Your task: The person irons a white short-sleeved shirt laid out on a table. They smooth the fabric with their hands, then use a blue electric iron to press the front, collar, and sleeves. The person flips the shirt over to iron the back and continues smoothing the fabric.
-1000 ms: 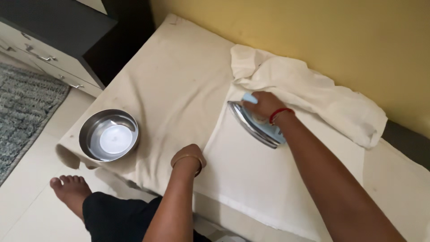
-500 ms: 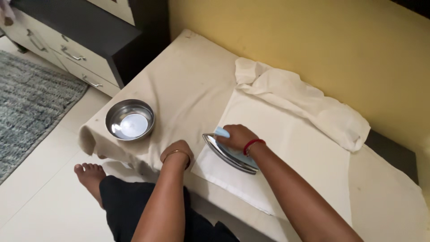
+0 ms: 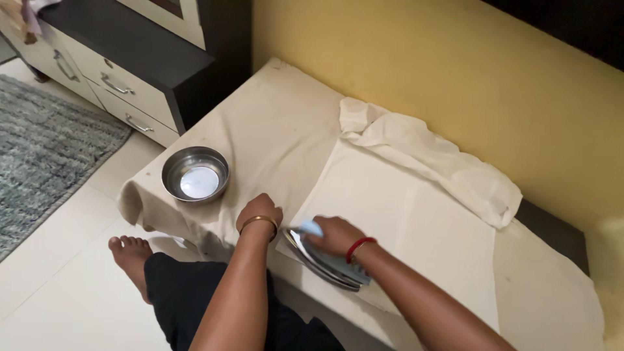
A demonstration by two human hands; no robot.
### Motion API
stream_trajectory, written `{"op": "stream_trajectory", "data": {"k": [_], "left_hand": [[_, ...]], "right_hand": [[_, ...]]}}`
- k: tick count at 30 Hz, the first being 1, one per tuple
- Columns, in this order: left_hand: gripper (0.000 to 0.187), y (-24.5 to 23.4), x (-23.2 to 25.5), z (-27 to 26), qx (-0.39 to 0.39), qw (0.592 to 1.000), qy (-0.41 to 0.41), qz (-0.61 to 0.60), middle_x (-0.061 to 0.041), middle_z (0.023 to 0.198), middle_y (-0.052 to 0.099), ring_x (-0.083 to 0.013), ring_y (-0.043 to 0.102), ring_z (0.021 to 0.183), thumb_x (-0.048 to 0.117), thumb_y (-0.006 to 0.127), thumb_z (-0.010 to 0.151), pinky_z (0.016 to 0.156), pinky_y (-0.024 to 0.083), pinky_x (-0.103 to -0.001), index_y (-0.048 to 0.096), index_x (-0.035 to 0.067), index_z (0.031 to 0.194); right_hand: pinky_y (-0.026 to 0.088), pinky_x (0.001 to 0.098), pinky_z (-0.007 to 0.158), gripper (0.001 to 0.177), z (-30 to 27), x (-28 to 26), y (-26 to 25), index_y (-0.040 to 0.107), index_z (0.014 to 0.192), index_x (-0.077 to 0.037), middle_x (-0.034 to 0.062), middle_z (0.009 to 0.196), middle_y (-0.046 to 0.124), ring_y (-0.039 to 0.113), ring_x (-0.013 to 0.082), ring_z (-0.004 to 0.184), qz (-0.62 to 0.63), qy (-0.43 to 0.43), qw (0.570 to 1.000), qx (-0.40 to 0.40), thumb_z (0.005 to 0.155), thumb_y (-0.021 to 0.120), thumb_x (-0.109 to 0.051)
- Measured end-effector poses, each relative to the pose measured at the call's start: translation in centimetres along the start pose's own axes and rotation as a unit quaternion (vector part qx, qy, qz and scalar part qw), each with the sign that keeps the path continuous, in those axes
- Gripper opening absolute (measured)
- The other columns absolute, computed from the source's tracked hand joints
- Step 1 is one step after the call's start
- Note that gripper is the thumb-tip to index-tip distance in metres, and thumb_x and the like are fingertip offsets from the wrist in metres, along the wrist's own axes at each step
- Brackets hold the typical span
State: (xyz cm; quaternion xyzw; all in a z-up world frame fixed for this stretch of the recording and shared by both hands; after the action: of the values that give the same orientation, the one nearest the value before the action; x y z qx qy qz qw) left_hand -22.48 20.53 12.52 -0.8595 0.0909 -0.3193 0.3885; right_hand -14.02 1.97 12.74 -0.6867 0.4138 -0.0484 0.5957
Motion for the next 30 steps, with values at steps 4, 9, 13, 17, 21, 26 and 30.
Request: {"op": "stream_trajectory", "data": {"k": [4, 9, 13, 17, 21, 26, 30], "left_hand": [[0.037, 0.3, 0.4, 0.8, 0.026, 0.997, 0.026, -0.061, -0.01, 0.125, 0.07, -0.0314, 0.067, 0.117, 0.035, 0.067, 0.09, 0.098, 0.054, -0.045, 0.07, 0.018, 0.122], [0.038, -0.8, 2.5, 1.4, 0.052, 0.992, 0.033, -0.111, -0.009, 0.119, 0.074, -0.0306, 0.069, 0.112, 0.041, 0.067, 0.09, 0.094, 0.055, -0.045, 0.069, 0.019, 0.121], [0.039, -1.6, 4.7, 1.9, 0.055, 0.992, 0.04, -0.105, -0.011, 0.117, 0.073, -0.0321, 0.069, 0.11, 0.043, 0.067, 0.091, 0.093, 0.055, -0.046, 0.069, 0.019, 0.122], [0.039, -2.0, 6.6, 2.5, 0.012, 0.994, 0.025, -0.11, -0.01, 0.111, 0.076, -0.0298, 0.072, 0.105, 0.043, 0.062, 0.094, 0.089, 0.057, -0.045, 0.065, 0.02, 0.125], [0.039, -1.9, 6.6, 2.7, 0.017, 0.994, 0.028, -0.107, -0.009, 0.11, 0.076, -0.0299, 0.072, 0.104, 0.043, 0.062, 0.093, 0.087, 0.057, -0.045, 0.065, 0.019, 0.124], [0.039, -2.1, 5.9, 2.8, 0.038, 0.992, 0.028, -0.118, -0.01, 0.11, 0.076, -0.0306, 0.071, 0.105, 0.043, 0.064, 0.092, 0.09, 0.056, -0.045, 0.067, 0.019, 0.122], [0.039, -1.8, 5.0, 2.8, 0.046, 0.992, 0.025, -0.118, -0.01, 0.113, 0.075, -0.0312, 0.07, 0.107, 0.043, 0.066, 0.09, 0.091, 0.055, -0.045, 0.068, 0.019, 0.121]], "right_hand": [[0.058, 0.0416, 0.068, 0.054, 0.1, 5.2, -2.7, 0.044, 0.137, -0.004, 0.0229, 0.089, 0.074, 0.073, 0.0298, 0.072, 0.159, 0.179, 0.967, 0.09, 0.096, 0.059, -0.036], [0.053, 0.0401, 0.052, 0.061, 3.2, 7.6, -4.2, 0.03, 0.152, -0.009, 0.0162, 0.081, 0.067, 0.063, 0.025, 0.058, 0.277, 0.21, 0.922, 0.17, 0.098, 0.052, -0.03], [0.052, 0.0397, 0.054, 0.052, 10.2, 12.2, -4.3, 0.044, 0.145, -0.005, 0.0158, 0.083, 0.067, 0.062, 0.0236, 0.059, 0.249, 0.196, 0.922, 0.221, 0.102, 0.054, -0.031], [0.054, 0.0361, 0.059, 0.039, 19.0, 17.8, -6.7, 0.054, 0.134, 0.001, 0.0134, 0.09, 0.068, 0.065, 0.0189, 0.068, 0.15, 0.055, 0.919, 0.362, 0.107, 0.059, -0.027], [0.047, 0.0372, 0.046, 0.034, 21.3, 17.9, -9.2, 0.056, 0.132, -0.002, 0.0105, 0.075, 0.061, 0.056, 0.0199, 0.051, 0.309, 0.169, 0.887, 0.299, 0.105, 0.054, -0.023], [0.04, 0.0362, 0.037, 0.049, 18.0, 13.2, -7.4, 0.041, 0.147, -0.015, 0.0068, 0.064, 0.048, 0.046, 0.018, 0.042, 0.477, 0.22, 0.807, 0.271, 0.1, 0.055, -0.019], [0.043, 0.0347, 0.036, 0.074, 12.2, 8.6, -2.0, 0.018, 0.162, -0.019, 0.0059, 0.067, 0.053, 0.05, 0.0178, 0.043, 0.515, 0.198, 0.781, 0.292, 0.099, 0.055, -0.013]]}}
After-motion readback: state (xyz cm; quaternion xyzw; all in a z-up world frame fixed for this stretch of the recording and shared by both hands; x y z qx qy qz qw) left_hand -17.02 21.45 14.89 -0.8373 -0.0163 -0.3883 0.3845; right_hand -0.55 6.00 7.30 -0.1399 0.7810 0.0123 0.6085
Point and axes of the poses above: each hand's wrist, its own z-axis towards the middle knuckle, its own y-axis out of the palm, x = y × z, the point moved 3 cm from there along z, towards the middle knuckle
